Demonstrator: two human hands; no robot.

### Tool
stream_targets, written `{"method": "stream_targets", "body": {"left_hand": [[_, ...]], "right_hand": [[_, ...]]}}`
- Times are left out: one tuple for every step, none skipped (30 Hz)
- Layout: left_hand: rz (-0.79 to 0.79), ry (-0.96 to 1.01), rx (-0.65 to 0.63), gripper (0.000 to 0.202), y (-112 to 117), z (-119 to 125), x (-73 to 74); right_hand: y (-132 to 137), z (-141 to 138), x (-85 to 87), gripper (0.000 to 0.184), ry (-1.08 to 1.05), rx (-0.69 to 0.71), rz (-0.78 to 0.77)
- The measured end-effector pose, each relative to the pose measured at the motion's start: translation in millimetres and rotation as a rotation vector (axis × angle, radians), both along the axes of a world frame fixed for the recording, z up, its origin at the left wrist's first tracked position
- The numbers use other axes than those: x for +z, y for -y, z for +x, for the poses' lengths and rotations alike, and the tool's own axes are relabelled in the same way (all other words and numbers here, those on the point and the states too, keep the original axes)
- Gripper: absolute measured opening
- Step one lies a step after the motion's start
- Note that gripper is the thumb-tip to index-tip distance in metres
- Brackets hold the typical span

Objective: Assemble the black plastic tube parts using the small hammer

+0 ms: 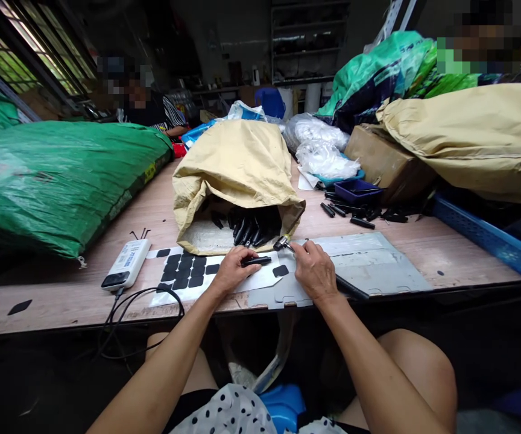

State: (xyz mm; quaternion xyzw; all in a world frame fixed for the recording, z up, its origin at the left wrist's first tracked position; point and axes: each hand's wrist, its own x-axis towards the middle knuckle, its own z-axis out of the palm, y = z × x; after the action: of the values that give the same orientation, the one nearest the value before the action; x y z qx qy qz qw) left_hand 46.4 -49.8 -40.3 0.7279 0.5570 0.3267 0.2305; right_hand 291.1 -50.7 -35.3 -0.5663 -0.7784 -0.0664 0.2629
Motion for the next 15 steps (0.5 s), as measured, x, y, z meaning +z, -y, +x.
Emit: {"method": "stream_targets", "body": {"left_hand": [[-0.002, 0.004, 0.002, 0.02, -0.3, 0.0, -0.5], [-0.006, 0.009, 0.006, 0.02, -0.6, 0.2, -1.2], [-0.01, 0.014, 0.012, 0.02, -0.9, 0.6, -1.8], [-0.015, 0.019, 0.018, 0.02, -1.1, 0.9, -2.5], [-0.019, 0.025, 0.024, 0.02, -1.2, 1.2, -3.3], [-0.021, 0.031, 0.03, 0.02, -1.3, 1.4, -4.1], [-0.022, 0.037, 0.033, 0.02, -1.3, 1.5, -4.9], [-0.021, 0.042, 0.036, 0.019, -1.3, 1.6, -5.8], [-0.021, 0.048, 0.038, 0.019, -1.3, 1.6, -6.6], [-0.02, 0.052, 0.04, 0.019, -1.3, 1.6, -7.3], [-0.018, 0.056, 0.042, 0.019, -1.3, 1.5, -7.9], [-0.016, 0.058, 0.042, 0.019, -1.4, 1.4, -8.3], [-0.014, 0.059, 0.043, 0.018, -1.4, 1.4, -8.4], [-0.014, 0.061, 0.042, 0.018, -1.5, 1.4, -8.4], [-0.015, 0.064, 0.042, 0.018, -1.6, 1.4, -8.4]], "right_hand": [[2.8, -2.4, 2.8, 0.035, -0.051, 0.017, 0.003], [6.1, -5.7, 5.6, 0.036, -0.107, 0.036, 0.003], [9.6, -9.6, 8.2, 0.037, -0.165, 0.062, -0.005], [13.2, -14.1, 10.3, 0.037, -0.217, 0.094, -0.021], [16.6, -18.8, 12.1, 0.037, -0.261, 0.126, -0.041], [19.9, -23.4, 13.5, 0.037, -0.293, 0.155, -0.062], [22.8, -27.7, 14.6, 0.037, -0.313, 0.179, -0.08], [25.4, -31.5, 15.6, 0.037, -0.325, 0.195, -0.092], [27.5, -34.7, 16.7, 0.037, -0.331, 0.204, -0.096], [29.3, -37.3, 17.9, 0.037, -0.338, 0.208, -0.094], [30.6, -39.3, 19.4, 0.037, -0.348, 0.21, -0.088], [31.6, -40.9, 21.2, 0.038, -0.362, 0.212, -0.081], [32.3, -42.2, 23.0, 0.038, -0.377, 0.215, -0.074], [32.7, -43.4, 24.8, 0.038, -0.39, 0.219, -0.068], [32.9, -44.4, 26.3, 0.037, -0.399, 0.223, -0.064]]}}
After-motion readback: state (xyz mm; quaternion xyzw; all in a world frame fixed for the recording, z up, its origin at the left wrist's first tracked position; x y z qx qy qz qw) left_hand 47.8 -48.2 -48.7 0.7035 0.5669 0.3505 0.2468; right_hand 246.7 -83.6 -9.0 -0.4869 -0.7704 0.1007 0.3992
